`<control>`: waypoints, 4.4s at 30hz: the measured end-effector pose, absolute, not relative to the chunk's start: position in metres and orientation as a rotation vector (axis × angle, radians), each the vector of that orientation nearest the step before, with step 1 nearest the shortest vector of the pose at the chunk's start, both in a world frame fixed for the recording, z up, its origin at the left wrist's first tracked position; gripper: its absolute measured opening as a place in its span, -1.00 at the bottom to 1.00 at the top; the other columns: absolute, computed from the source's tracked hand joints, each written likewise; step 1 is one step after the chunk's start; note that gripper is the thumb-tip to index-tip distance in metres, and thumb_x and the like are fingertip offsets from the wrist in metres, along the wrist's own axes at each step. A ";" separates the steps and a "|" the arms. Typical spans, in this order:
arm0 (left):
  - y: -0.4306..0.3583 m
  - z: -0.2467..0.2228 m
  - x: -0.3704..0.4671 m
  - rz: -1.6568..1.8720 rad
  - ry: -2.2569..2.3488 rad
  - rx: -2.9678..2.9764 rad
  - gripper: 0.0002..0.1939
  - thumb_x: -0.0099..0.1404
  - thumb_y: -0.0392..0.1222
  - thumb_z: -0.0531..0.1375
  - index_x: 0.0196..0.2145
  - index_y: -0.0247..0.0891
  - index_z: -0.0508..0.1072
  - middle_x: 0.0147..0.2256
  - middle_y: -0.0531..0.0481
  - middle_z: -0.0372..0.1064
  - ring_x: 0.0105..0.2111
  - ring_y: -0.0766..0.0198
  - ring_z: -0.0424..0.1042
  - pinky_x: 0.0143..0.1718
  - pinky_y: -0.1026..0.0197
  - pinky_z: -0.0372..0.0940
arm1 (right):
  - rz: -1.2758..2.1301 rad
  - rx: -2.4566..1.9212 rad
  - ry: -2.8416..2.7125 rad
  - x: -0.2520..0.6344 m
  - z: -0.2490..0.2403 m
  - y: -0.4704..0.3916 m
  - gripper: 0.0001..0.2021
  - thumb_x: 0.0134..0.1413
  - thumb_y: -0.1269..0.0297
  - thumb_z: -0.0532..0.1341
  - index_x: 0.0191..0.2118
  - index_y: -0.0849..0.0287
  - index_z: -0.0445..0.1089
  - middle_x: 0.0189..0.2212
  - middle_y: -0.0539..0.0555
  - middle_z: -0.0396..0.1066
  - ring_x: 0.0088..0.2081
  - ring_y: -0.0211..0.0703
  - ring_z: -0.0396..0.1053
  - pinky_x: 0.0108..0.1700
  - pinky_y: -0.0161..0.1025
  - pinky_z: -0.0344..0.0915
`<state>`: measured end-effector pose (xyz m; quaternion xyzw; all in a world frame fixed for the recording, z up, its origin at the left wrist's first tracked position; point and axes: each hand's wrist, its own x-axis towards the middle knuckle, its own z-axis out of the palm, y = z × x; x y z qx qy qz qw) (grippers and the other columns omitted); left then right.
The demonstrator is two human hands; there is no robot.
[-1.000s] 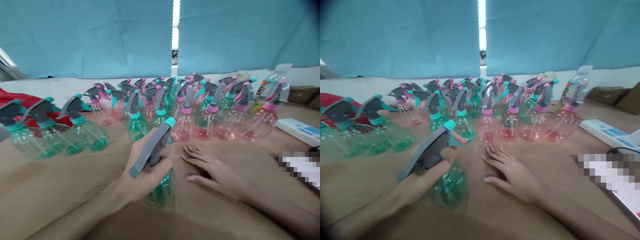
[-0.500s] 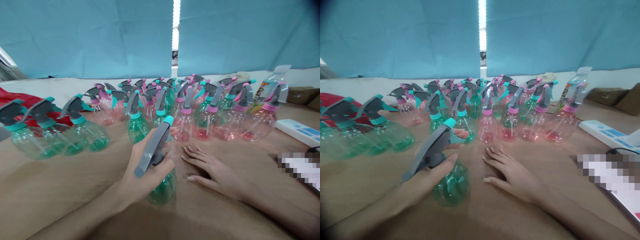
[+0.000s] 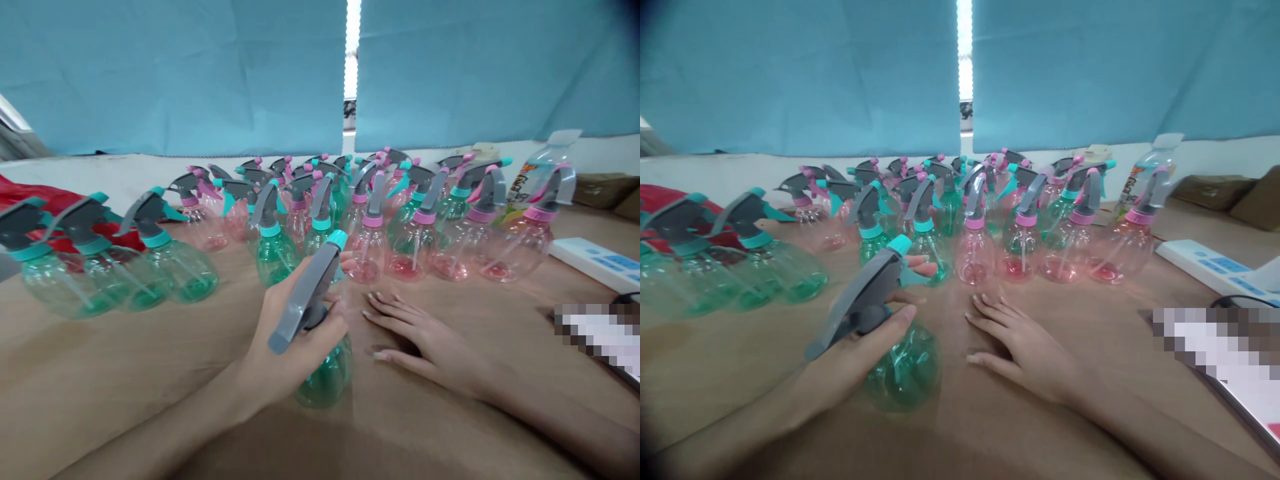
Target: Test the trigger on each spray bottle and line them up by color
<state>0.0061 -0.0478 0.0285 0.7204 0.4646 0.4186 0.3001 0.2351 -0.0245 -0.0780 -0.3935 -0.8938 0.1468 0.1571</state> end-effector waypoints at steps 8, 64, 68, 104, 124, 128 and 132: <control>-0.047 0.027 0.005 1.146 1.233 1.945 -0.59 0.11 -0.36 0.10 -0.06 -0.18 0.38 -0.22 0.07 0.45 -0.34 0.31 0.47 -0.27 0.26 0.42 | 0.427 -1.126 -2.551 0.235 -0.078 -0.024 -0.38 0.24 -0.10 0.08 0.31 0.07 0.09 0.34 0.08 -0.05 0.34 0.05 -0.10 0.31 0.13 -0.03; -0.049 0.029 0.003 1.157 1.336 1.983 -0.83 0.15 -0.23 0.10 -0.24 -0.14 0.33 -0.45 0.12 0.31 -0.47 0.30 0.37 -0.45 0.27 0.34 | 0.449 -1.093 -2.526 0.236 -0.078 -0.024 -0.40 0.22 -0.07 0.12 0.31 -0.01 0.09 0.34 0.07 -0.02 0.33 0.09 -0.08 0.30 0.16 -0.03; -0.049 0.029 0.003 1.175 1.336 2.015 -0.84 0.15 -0.21 0.11 -0.25 -0.15 0.33 -0.46 0.12 0.31 -0.49 0.30 0.36 -0.49 0.29 0.33 | 0.449 -1.105 -2.545 0.236 -0.078 -0.024 -0.39 0.23 -0.08 0.10 0.31 0.03 0.09 0.34 0.08 -0.04 0.34 0.07 -0.10 0.31 0.15 -0.05; -0.045 0.030 0.006 1.113 1.265 1.954 -0.77 0.11 -0.29 0.12 -0.23 -0.14 0.29 -0.48 0.15 0.23 -0.55 0.34 0.25 -0.51 0.29 0.24 | 0.435 -1.073 -2.515 0.237 -0.081 -0.024 -0.39 0.22 -0.06 0.13 0.32 -0.03 0.06 0.34 0.05 -0.03 0.33 0.08 -0.08 0.30 0.16 -0.03; -0.051 0.032 -0.002 1.031 1.203 1.851 -0.94 0.22 -0.15 0.13 -0.33 -0.15 0.33 -0.52 0.12 0.31 -0.51 0.30 0.32 -0.52 0.27 0.21 | 0.444 -1.099 -2.544 0.236 -0.078 -0.024 -0.39 0.23 -0.09 0.10 0.31 0.05 0.10 0.34 0.07 -0.04 0.34 0.05 -0.11 0.31 0.12 -0.06; -0.048 0.029 -0.001 1.068 1.207 1.900 -0.82 0.21 -0.11 0.15 -0.21 -0.16 0.37 -0.46 0.09 0.36 -0.45 0.26 0.37 -0.46 0.24 0.28 | 0.452 -1.106 -2.550 0.236 -0.077 -0.023 -0.37 0.22 -0.10 0.10 0.31 0.05 0.08 0.35 0.07 -0.06 0.34 0.07 -0.11 0.31 0.13 -0.06; -0.043 0.024 0.001 1.086 1.258 1.992 -0.66 0.22 -0.15 0.15 -0.03 -0.16 0.31 -0.33 0.04 0.40 -0.40 0.26 0.39 -0.38 0.21 0.33 | 0.450 -1.104 -2.550 0.235 -0.077 -0.023 -0.37 0.22 -0.11 0.09 0.31 0.06 0.09 0.34 0.09 -0.03 0.34 0.09 -0.09 0.31 0.14 -0.05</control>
